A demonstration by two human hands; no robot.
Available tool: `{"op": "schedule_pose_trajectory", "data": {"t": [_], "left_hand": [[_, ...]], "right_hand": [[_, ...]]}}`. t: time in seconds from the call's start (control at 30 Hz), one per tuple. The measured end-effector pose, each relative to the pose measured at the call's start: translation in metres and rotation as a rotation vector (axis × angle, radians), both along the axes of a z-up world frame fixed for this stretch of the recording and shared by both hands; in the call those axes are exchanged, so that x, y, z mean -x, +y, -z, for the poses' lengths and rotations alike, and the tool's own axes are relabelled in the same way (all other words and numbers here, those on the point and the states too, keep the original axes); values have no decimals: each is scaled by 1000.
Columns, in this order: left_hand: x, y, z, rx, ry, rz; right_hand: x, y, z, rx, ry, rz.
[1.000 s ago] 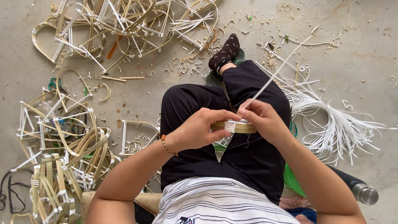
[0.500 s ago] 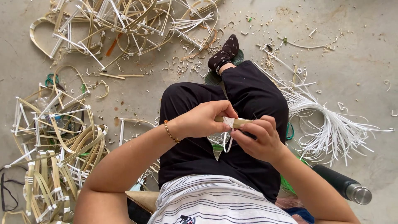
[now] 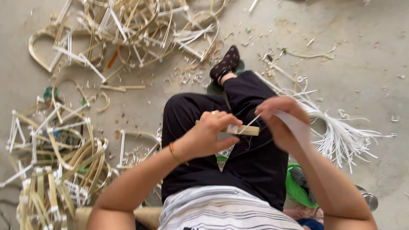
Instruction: The recorder is assembling arched bamboo or wood frame components by securing them with plastic cable ties.
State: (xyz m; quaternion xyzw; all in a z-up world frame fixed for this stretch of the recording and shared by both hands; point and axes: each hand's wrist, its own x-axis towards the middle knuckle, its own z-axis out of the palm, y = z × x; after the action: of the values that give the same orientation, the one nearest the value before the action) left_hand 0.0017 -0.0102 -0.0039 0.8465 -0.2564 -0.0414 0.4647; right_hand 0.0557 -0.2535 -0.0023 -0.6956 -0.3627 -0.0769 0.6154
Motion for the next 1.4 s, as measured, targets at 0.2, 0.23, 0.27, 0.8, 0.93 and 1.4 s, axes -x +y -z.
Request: {"op": "schedule_pose_trajectory", "data": {"t": [0.2, 0.23, 0.27, 0.8, 0.93, 1.4], "left_hand": [[2, -6, 19, -45, -262, -208], [3, -3, 17, -52, -258, -237], [1, -7, 17, -50, -248, -239], [18, -15, 29, 94, -301, -274], [18, -16, 25, 82, -276, -266], [19, -18, 23, 100, -200, -319]], "right_hand": [[-71, -27, -43, -423, 229, 83], [-76, -30, -50, -483, 240, 88], [-69, -27, -64, -479, 250, 89], [1, 23, -15, 207, 773, -102], [-3, 32, -20, 309, 837, 11], [-24, 29, -6, 359, 955, -349]]}}
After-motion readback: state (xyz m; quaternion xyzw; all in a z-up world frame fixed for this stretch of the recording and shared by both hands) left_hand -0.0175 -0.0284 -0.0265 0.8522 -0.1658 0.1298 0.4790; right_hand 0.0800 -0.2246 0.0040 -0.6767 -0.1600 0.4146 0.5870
